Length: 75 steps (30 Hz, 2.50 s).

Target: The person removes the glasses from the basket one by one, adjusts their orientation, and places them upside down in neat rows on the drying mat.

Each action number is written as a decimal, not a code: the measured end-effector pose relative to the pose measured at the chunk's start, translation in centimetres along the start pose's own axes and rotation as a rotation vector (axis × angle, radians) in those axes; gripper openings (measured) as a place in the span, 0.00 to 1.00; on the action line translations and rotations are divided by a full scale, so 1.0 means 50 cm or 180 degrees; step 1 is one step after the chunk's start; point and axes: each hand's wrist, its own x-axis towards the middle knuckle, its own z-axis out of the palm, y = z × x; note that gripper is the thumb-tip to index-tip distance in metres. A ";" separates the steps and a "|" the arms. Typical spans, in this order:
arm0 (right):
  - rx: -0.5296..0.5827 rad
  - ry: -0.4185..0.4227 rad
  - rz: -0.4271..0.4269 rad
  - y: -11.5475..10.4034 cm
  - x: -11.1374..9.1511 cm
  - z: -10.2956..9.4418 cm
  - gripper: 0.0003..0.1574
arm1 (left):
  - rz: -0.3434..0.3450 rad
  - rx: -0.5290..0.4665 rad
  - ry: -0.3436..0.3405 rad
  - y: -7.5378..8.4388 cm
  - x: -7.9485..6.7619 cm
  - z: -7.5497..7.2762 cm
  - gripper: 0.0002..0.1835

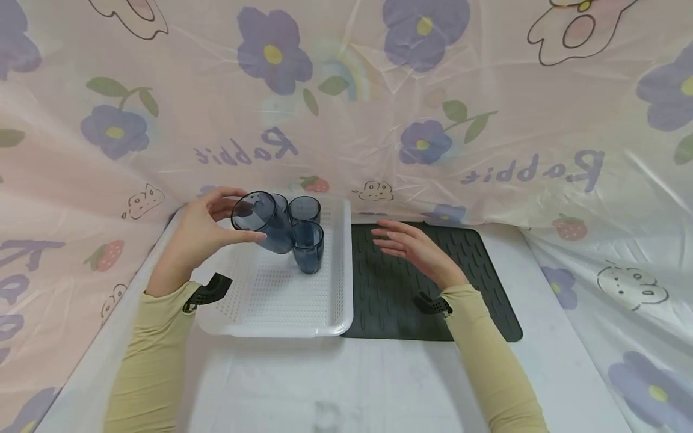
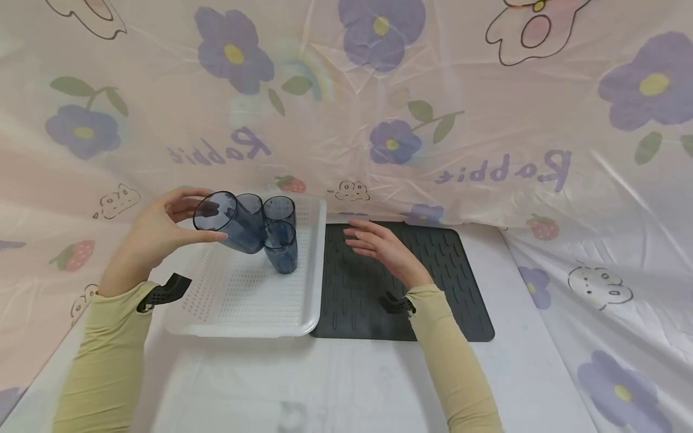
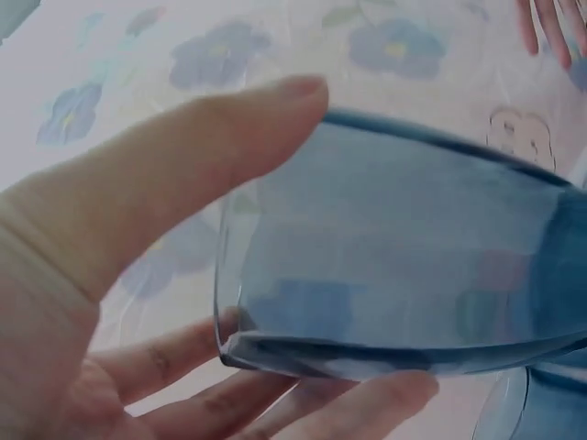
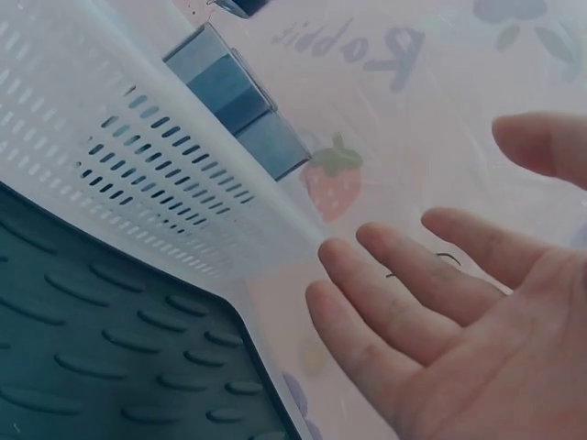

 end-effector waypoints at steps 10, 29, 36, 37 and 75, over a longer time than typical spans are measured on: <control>0.0156 -0.0027 -0.0063 0.001 0.002 0.017 0.32 | 0.0045 -0.0553 0.0094 0.034 0.011 0.038 0.43; 0.0484 0.0131 -0.0006 0.004 0.013 0.040 0.30 | 0.0254 -0.1408 0.0347 0.054 0.040 0.153 0.41; 0.0566 0.0150 0.0007 0.008 0.018 0.045 0.31 | 0.0309 -0.1495 0.0360 0.062 0.046 0.184 0.40; 0.0578 0.0138 0.0002 0.010 0.019 0.046 0.31 | 0.0309 -0.1515 0.0365 0.062 0.047 0.187 0.40; 0.1668 0.0124 -0.0061 0.026 0.041 0.064 0.26 | 0.0268 -0.1985 0.0223 0.056 0.053 0.280 0.40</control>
